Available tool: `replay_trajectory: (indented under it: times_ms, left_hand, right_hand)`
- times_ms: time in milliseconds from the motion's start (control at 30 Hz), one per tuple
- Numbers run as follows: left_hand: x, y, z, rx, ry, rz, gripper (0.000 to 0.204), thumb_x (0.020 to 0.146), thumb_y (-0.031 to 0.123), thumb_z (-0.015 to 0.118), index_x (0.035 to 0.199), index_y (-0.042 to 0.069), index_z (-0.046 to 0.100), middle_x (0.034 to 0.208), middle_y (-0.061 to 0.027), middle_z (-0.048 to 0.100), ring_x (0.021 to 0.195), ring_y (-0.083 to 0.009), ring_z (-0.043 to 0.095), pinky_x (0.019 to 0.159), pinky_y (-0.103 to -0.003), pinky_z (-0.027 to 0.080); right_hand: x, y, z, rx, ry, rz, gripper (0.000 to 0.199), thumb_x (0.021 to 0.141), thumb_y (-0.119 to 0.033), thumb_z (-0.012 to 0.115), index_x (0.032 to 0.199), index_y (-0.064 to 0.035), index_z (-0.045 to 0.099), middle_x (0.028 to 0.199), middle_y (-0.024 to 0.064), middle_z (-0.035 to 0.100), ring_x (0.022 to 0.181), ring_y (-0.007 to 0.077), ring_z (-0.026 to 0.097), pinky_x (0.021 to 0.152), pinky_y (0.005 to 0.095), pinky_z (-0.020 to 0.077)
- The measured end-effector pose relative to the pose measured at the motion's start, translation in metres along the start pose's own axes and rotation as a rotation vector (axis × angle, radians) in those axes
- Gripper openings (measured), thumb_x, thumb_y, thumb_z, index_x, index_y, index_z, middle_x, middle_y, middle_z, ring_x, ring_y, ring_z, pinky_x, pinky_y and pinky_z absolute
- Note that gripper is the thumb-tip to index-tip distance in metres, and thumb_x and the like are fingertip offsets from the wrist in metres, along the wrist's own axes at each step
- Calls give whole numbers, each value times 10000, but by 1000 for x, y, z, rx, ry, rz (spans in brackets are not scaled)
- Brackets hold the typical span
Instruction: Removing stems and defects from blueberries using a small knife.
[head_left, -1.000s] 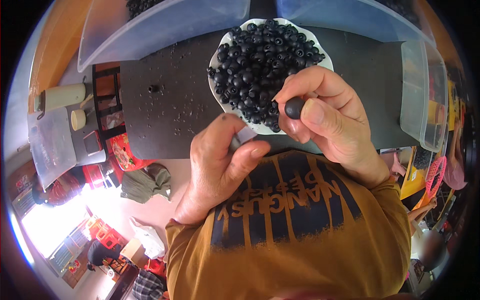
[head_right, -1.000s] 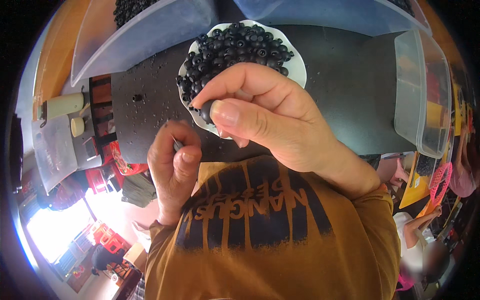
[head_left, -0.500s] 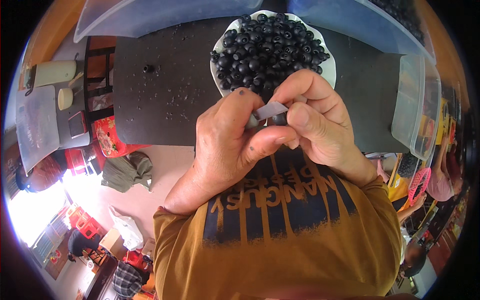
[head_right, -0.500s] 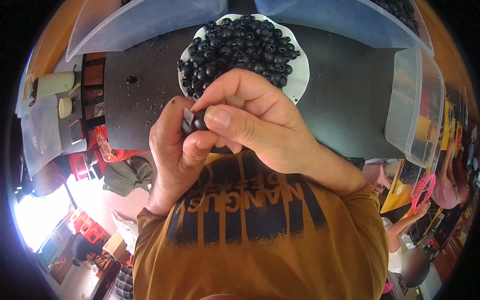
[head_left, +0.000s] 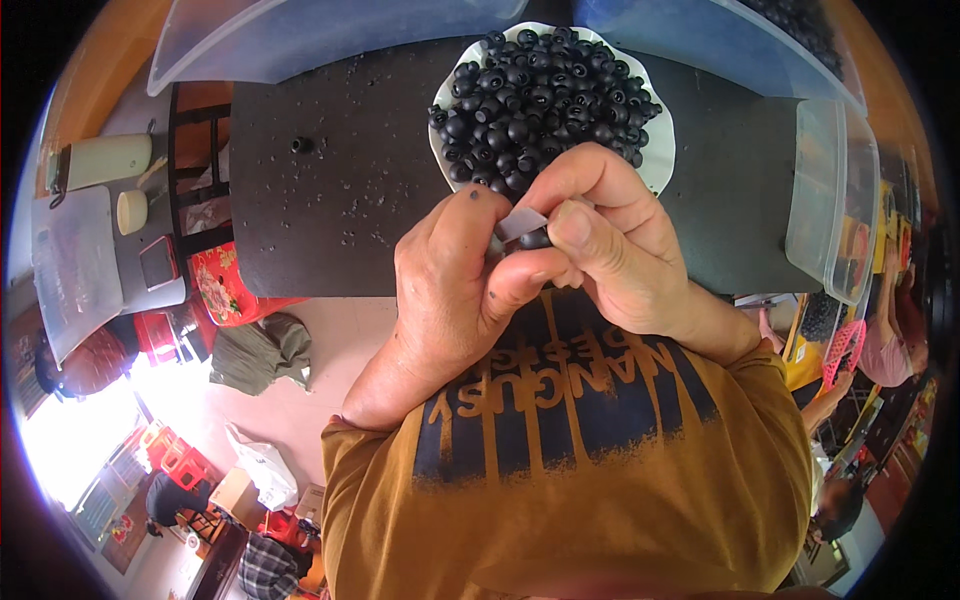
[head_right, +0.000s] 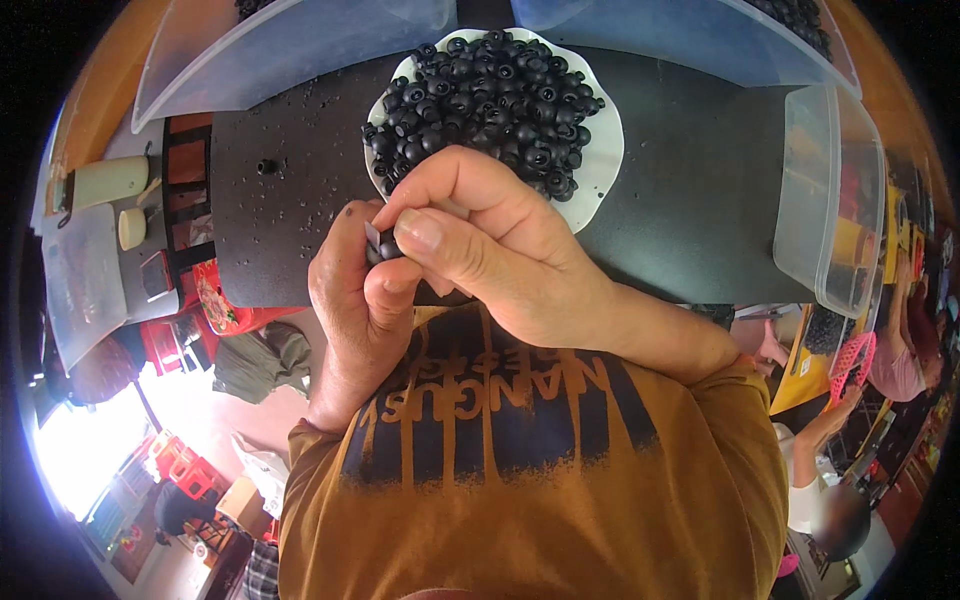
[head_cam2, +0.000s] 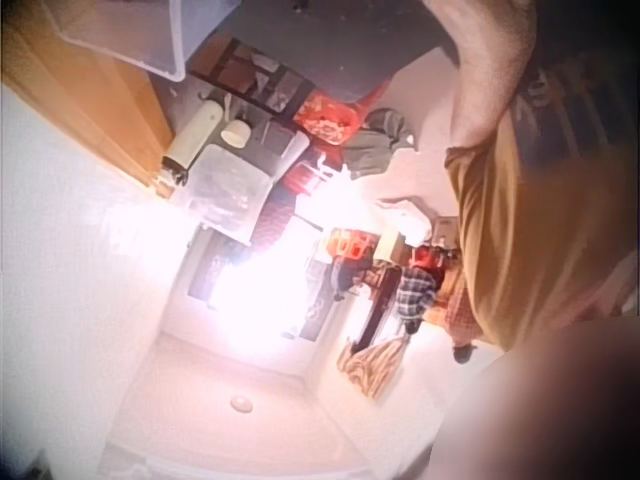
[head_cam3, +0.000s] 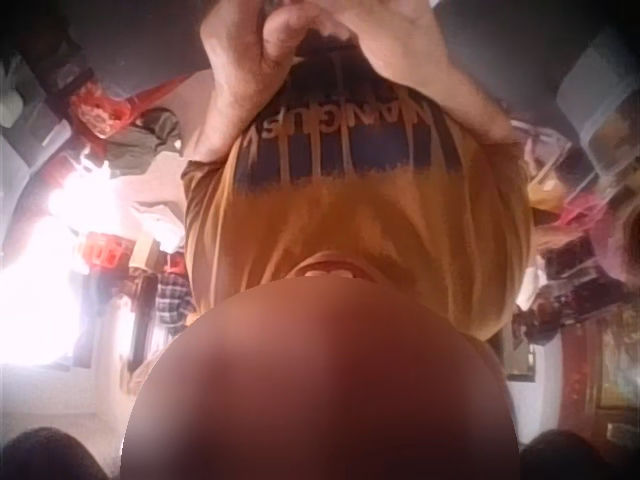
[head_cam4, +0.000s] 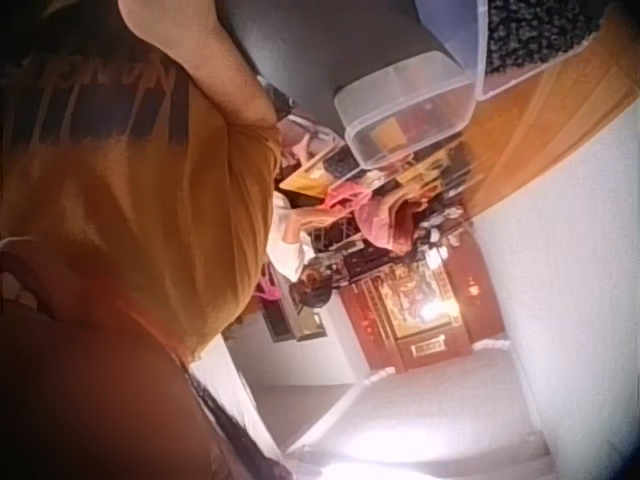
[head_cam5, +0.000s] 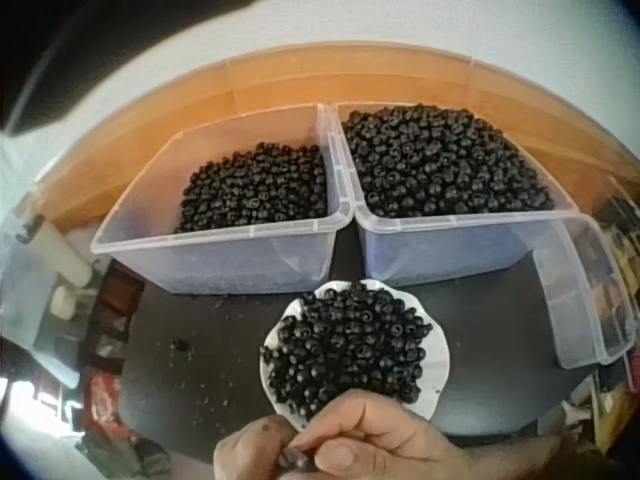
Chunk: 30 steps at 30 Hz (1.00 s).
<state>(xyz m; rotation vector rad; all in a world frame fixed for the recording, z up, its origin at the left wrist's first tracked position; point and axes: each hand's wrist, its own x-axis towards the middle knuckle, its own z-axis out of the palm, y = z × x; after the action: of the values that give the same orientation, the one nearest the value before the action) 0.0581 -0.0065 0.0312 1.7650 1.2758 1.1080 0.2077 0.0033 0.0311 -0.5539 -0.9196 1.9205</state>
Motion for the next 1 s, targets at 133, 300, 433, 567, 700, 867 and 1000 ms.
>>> replay_trajectory:
  times_ms: [133,300,433,567,700,867,1000]
  left_hand:
    - [-2,-5,1,50,-5,59,534,761,543,574,749,17,483,602,-100,489,496,-270,514,443,-328,411]
    - [-3,-10,4,181,77,158,534,758,553,557,729,27,465,583,-86,461,483,-286,495,419,-352,404]
    - [-6,-16,5,285,154,250,559,766,591,511,714,38,455,566,-68,437,460,-259,480,389,-344,391]
    - [-6,-18,5,303,185,276,571,783,609,470,682,48,447,558,-61,424,435,-239,459,365,-334,375]
    - [-5,-15,7,403,199,320,571,788,607,466,659,52,441,552,-60,422,427,-235,451,362,-332,370]
    - [4,-12,2,356,259,328,567,774,600,497,646,52,438,545,-62,416,423,-236,442,368,-325,366]
    - [4,-7,-6,299,206,199,576,746,610,524,638,51,437,545,-62,417,425,-233,441,377,-320,365]
  right_hand:
    - [-3,4,3,-117,4,-95,210,942,-239,462,1011,-44,501,784,-34,492,630,0,435,568,145,345]
    - [-4,13,5,-123,2,-130,204,945,-221,449,1008,-31,488,828,-5,510,730,23,549,595,142,409]
    - [-2,14,11,-132,-8,-231,197,944,-189,438,1012,-7,469,884,28,524,805,76,602,670,175,492]
    - [-2,16,12,-178,14,-262,189,945,-185,434,1000,-7,465,893,35,529,790,79,604,671,181,500]
    - [0,16,15,-93,34,-241,176,945,-186,433,984,-17,467,839,19,532,772,75,601,669,180,501]
    - [6,17,16,78,99,-96,187,957,-212,420,965,-36,486,743,-18,529,621,18,452,548,149,383]
    - [9,8,19,53,61,-113,201,960,-220,417,958,-34,493,726,-29,508,587,17,372,526,162,322]
